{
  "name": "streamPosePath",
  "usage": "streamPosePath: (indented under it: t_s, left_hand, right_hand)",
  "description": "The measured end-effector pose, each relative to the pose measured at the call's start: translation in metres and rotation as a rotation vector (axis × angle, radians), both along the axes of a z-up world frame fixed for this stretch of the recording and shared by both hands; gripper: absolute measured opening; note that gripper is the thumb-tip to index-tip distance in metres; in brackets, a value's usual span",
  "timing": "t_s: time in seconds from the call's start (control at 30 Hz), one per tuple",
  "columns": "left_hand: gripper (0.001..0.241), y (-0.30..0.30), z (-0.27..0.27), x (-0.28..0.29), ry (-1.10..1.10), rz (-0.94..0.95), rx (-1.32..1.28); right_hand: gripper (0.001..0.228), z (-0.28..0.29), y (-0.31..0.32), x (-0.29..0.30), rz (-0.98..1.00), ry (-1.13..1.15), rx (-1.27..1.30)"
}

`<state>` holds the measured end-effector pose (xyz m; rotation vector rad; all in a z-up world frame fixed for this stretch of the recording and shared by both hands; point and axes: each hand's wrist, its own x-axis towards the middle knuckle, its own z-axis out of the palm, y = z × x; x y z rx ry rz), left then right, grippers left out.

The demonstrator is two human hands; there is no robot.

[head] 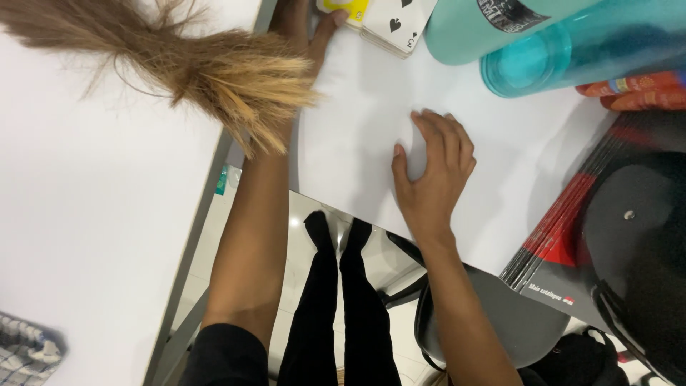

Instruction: The person moves a stack of papers and a duster aside, then wipes the white table surface with a checkered cloth. After wiping, they use the duster to sweep the table and then return the stack of papers to the surface.

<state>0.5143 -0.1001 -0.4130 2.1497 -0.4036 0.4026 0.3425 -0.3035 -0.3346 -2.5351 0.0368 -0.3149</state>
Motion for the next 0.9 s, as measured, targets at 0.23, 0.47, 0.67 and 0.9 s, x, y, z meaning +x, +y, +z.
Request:
streamPosePath:
  t_s: [0.23, 0.47, 0.67, 0.9]
  left_hand:
    - [0.051, 0.007, -0.026, -0.008, 0.066, -0.016, 0.008]
    - [0.046, -0.029, -0.058, -0.028, 0.111, -0.025, -0.028]
    - [0.043, -0.064, -0.066, -0.059, 0.128, -0.015, -0.05]
    - [0.042, -0.082, -0.045, -0.067, 0.093, 0.068, -0.053]
  right_hand:
    - [0.064, -0.012, 0.005, 0.047, 0.085, -0.061, 0.074]
    - [0.056, -0.01, 0.017, 0.058, 0.096, -0.13, -0.076]
    - [0.055, 0.002, 0.023, 0.07, 0.253, -0.143, -0.214]
    - [0.058, 0.006, 0.024, -0.011, 0.206, -0.016, -0.113]
